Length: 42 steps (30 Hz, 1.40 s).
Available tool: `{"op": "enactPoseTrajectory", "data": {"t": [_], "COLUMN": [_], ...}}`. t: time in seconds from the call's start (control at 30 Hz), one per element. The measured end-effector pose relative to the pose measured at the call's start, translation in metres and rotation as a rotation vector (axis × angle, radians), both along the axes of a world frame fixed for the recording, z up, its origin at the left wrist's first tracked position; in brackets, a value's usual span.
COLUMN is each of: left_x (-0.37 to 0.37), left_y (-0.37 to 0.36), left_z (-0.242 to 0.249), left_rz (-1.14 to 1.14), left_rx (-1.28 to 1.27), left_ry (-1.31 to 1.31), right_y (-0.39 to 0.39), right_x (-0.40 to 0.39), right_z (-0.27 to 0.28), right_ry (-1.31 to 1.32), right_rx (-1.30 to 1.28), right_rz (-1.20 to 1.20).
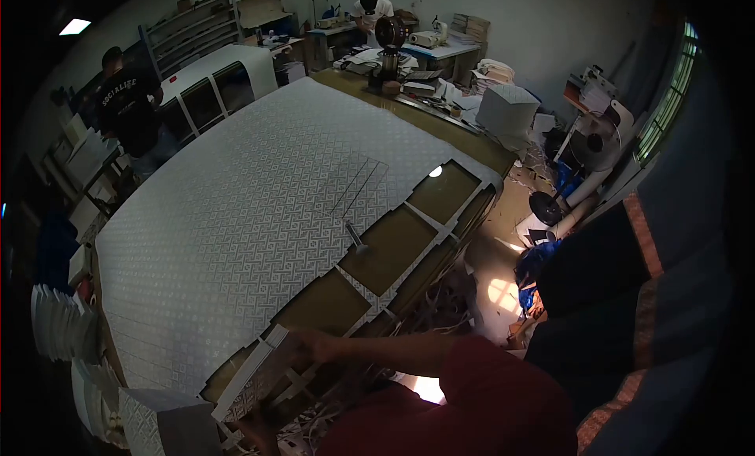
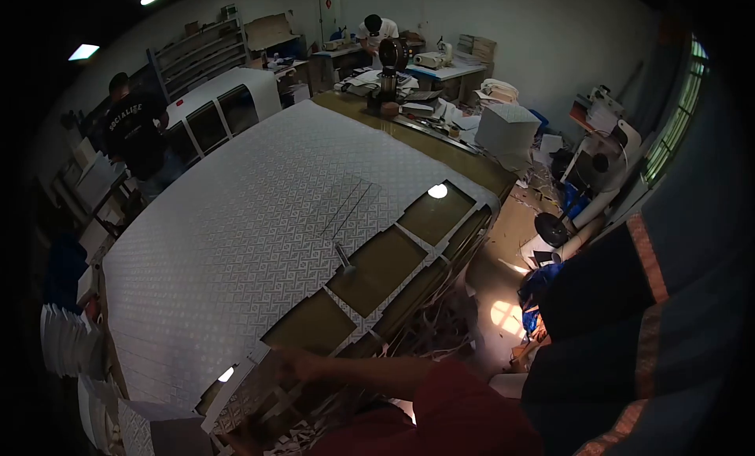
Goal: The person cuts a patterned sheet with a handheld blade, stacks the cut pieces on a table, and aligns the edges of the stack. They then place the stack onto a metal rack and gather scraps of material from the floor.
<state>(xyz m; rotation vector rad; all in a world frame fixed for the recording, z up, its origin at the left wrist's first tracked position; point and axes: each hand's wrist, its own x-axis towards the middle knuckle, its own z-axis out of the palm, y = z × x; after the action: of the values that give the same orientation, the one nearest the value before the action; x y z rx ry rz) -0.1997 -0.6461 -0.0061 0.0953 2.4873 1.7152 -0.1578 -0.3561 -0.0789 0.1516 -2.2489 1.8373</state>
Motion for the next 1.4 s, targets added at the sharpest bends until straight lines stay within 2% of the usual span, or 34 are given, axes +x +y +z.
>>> {"op": "enactPoseTrajectory", "data": {"t": [0.03, 0.07, 0.1, 0.13, 0.2, 0.3, 0.33, 0.37, 0.43, 0.47, 0.5, 0.53, 0.57, 0.6, 0.63, 0.7, 0.77, 0.87, 1.0, 1.13, 1.2, 1.27, 1.33, 1.4], "left_x": [-0.008, -0.013, -0.018, -0.017, -0.015, -0.007, -0.005, -0.009, -0.009, -0.002, 0.002, 0.011, 0.014, 0.019, 0.026, 0.037, 0.046, 0.055, 0.036, -0.012, -0.025, -0.027, -0.023, -0.023], "left_y": [-0.015, -0.012, -0.009, -0.002, 0.001, 0.002, 0.009, -0.003, -0.022, -0.022, -0.015, -0.016, -0.021, -0.021, -0.022, -0.043, -0.055, -0.1, -0.173, -0.259, -0.289, -0.301, -0.306, -0.305], "left_z": [-0.03, -0.038, -0.047, -0.042, -0.026, -0.001, 0.014, 0.002, -0.005, -0.001, 0.02, 0.031, 0.025, 0.053, 0.083, 0.093, 0.114, 0.163, 0.233, 0.253, 0.241, 0.235, 0.229, 0.219], "left_rz": [0.017, 0.009, -0.002, -0.015, 0.0, 0.122, 0.025, -0.052, -0.165, -0.154, -0.187, -0.123, -0.115, -0.115, -0.146, -0.071, -0.031, 0.072, 0.241, 0.331, 0.33, 0.339, 0.361, 0.36], "left_rx": [0.192, 0.292, 0.392, 0.397, 0.399, 0.397, 0.377, 0.137, -0.357, -0.487, -0.341, -0.258, -0.181, -0.096, -0.007, -0.014, -0.013, 0.016, 0.123, 0.241, 0.273, 0.307, 0.17, 0.169], "left_ry": [0.045, 0.061, 0.077, 0.041, -0.014, -0.05, -0.206, -0.125, 0.072, -0.046, -0.044, 0.055, 0.036, 0.087, 0.147, 0.208, 0.269, 0.212, 0.462, 0.309, 0.228, 0.154, 0.074, 0.048], "right_y": [-0.001, 0.0, 0.001, -0.002, -0.004, -0.004, -0.008, -0.003, 0.005, 0.004, 0.005, 0.011, 0.015, 0.012, 0.011, -0.003, -0.015, -0.064, -0.154, -0.234, -0.263, -0.273, -0.274, -0.274], "right_x": [-0.001, 0.0, 0.007, 0.014, 0.017, 0.011, 0.013, 0.009, 0.025, 0.025, 0.026, 0.023, 0.018, 0.014, 0.006, -0.006, -0.023, -0.051, -0.093, -0.155, -0.166, -0.174, -0.183, -0.185], "right_z": [0.008, 0.016, 0.026, 0.035, 0.036, 0.022, 0.019, -0.001, 0.054, 0.071, 0.087, 0.061, 0.054, 0.063, 0.068, 0.09, 0.132, 0.194, 0.294, 0.327, 0.33, 0.325, 0.31, 0.303], "right_ry": [0.126, 0.251, 0.247, 0.082, -0.079, 0.073, 0.181, 0.101, -0.123, -0.268, -0.413, -0.332, -0.232, -0.128, -0.132, -0.129, -0.126, -0.091, -0.034, -0.062, -0.121, -0.173, -0.184, -0.173], "right_rx": [0.038, 0.082, 0.088, 0.021, -0.061, 0.014, -0.065, 0.073, -0.05, -0.009, 0.037, -0.088, -0.068, -0.188, -0.222, -0.241, -0.162, -0.141, -0.003, -0.026, 0.045, 0.121, 0.192, 0.159], "right_rz": [-0.003, -0.013, -0.042, -0.074, -0.089, -0.204, -0.252, -0.257, -0.161, -0.176, -0.18, -0.177, -0.17, -0.156, -0.125, -0.09, -0.013, 0.069, 0.183, 0.303, 0.257, 0.221, 0.234, 0.235]}}
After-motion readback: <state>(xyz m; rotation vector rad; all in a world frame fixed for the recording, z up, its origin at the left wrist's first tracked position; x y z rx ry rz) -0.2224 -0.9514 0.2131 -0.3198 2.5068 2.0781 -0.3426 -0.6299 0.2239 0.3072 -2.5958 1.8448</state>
